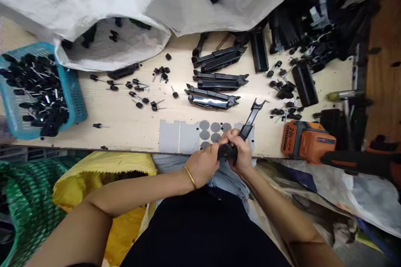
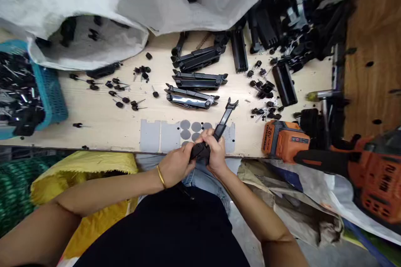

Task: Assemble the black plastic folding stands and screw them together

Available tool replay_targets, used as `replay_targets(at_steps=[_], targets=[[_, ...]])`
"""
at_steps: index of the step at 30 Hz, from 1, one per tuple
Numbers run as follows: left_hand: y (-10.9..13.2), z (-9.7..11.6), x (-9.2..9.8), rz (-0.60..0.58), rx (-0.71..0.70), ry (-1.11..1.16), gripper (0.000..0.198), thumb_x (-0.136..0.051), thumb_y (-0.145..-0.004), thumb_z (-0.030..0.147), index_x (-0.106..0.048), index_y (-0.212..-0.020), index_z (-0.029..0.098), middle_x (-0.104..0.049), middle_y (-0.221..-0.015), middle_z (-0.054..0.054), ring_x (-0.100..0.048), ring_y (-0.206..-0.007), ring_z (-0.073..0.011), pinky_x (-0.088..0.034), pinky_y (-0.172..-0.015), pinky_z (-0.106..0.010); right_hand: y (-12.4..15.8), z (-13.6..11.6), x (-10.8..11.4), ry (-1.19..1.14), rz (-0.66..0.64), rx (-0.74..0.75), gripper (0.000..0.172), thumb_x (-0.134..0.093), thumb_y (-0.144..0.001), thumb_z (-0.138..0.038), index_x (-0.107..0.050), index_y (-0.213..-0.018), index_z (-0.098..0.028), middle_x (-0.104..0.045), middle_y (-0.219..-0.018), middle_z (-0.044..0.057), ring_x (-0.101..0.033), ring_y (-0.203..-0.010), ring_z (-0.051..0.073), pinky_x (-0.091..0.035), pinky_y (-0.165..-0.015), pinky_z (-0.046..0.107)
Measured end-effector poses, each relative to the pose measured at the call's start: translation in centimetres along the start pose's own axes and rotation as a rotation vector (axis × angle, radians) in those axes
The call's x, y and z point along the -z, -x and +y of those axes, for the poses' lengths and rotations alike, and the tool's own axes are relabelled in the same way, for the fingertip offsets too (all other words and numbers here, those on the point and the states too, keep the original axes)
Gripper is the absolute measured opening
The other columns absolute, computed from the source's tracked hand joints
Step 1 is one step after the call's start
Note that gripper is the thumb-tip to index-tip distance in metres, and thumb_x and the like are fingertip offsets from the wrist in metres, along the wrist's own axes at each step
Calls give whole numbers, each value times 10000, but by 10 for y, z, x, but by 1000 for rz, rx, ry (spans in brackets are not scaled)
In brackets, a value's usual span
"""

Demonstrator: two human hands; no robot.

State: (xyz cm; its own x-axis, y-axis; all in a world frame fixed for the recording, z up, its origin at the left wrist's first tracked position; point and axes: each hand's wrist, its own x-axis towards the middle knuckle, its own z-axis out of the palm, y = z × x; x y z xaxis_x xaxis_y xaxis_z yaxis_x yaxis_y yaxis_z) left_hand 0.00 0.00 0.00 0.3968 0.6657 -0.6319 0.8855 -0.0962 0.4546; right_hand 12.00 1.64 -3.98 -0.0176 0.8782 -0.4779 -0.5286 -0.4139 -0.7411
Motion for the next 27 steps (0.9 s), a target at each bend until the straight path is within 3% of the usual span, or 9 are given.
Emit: replay_targets(at_steps=[3, 6, 10, 19, 27], targets=[[0, 11, 0, 15, 92, 10, 232, -479, -886, 170, -464, -1114, 126, -650, -1026, -123, -676, -926, -241, -551, -785, -346, 5, 4, -9, -32, 78, 148, 249, -597, -736, -217, -447, -541, -179, -497, -578, -27, -485, -573, 99, -413, -562, 237], [-1, 16, 2, 22, 99, 15, 237, -467, -898, 178, -454, -1128, 123, -644, -1050, -134, -678, -910, -245, -554, -761, -353, 5, 4, -12, -54, 90, 223, 245, -569, -756, -199, -447, -545, -184, -517, -580, -21, -501, -588, 106, -420, -581, 242], [-4, 14, 8, 11, 45, -25, 236, -459, -905, 161, -449, -1139, 129, -640, -1068, -130, -675, -935, -242, -555, -766, -347, 0, 1, -9, -84, 42, 174, 242, -556, -756, -186, -454, -536, -187, -524, -560, -18, -508, -580, 114, -431, -591, 253], [-3, 4, 8, -13, 21, -135, 203, -387, -926, 103, -463, -1113, 123, -645, -1035, -120, -678, -918, -231, -554, -743, -334, -5, 9, -6, -104, 62, 87, 238, -574, -707, -201, -447, -506, -190, -500, -513, -22, -508, -553, 116, -451, -573, 257], [-22, -4, 18, 33, -111, -159, 197, -479, -916, 178, -474, -1113, 167, -646, -1021, -76, -673, -904, -221, -544, -705, -309, -11, 9, -3, 4, 242, 190, 293, -594, -717, -288, -376, -539, -207, -518, -553, -33, -526, -564, 112, -480, -606, 263]])
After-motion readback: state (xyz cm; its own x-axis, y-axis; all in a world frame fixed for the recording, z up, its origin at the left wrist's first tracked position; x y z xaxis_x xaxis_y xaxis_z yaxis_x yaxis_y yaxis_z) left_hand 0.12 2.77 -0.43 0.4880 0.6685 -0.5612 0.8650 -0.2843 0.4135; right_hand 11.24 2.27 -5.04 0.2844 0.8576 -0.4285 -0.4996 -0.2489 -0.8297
